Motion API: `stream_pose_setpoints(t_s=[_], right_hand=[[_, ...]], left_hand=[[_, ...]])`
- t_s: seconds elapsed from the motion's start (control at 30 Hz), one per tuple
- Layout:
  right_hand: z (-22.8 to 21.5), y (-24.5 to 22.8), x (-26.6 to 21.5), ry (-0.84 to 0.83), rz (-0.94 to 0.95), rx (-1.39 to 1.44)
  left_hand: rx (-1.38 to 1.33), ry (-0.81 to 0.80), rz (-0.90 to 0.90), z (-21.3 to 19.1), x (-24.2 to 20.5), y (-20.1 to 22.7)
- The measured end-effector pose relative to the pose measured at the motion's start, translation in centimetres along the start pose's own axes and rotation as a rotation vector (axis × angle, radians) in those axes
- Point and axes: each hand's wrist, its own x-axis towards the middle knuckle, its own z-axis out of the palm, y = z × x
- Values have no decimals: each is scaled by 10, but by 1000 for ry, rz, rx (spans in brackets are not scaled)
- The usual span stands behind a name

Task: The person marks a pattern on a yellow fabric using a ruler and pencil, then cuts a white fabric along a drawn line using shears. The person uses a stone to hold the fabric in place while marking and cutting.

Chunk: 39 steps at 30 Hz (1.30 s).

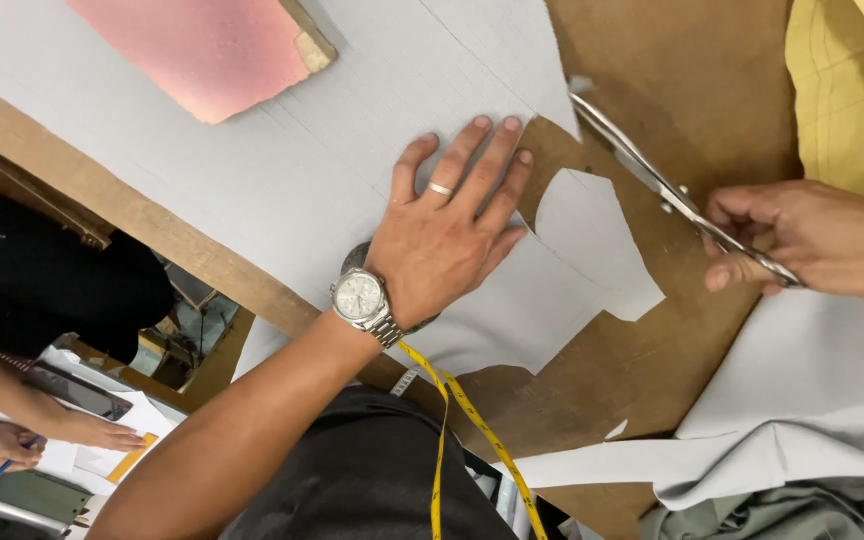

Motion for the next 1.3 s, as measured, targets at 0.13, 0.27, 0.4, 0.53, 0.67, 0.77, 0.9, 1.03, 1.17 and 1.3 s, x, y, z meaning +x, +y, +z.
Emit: stream_pose_setpoints(t_s=[0.13,0.27,0.4,0.53,0.67,0.77,0.9,1.03,1.17,1.3], right_hand=[[6,-17,-7,18,35,4],[5,8,4,-30,96,439],[-8,30,9,-15,2,99],[-23,64,33,-29,26,290],[-41,57,41,-37,-51,171],[-47,38,35,-107,71,-69],[-34,41,32,-102,-79,11],[-12,-6,1,-59,-39,-147],[1,-38,-11,-20,-63,-267],[2,-38,-9,10,-73,-215]], left_hand=[[15,10,-3,2,0,0],[5,24,-6,4,0,0],[3,13,-10,3,0,0],[22,24,-9,5,0,1],[10,27,-6,6,1,0],[23,38,-10,6,1,0],[29,33,-6,6,1,-1],[25,37,-9,6,1,0],[46,43,-1,5,0,-1],[25,29,-3,4,0,0]])
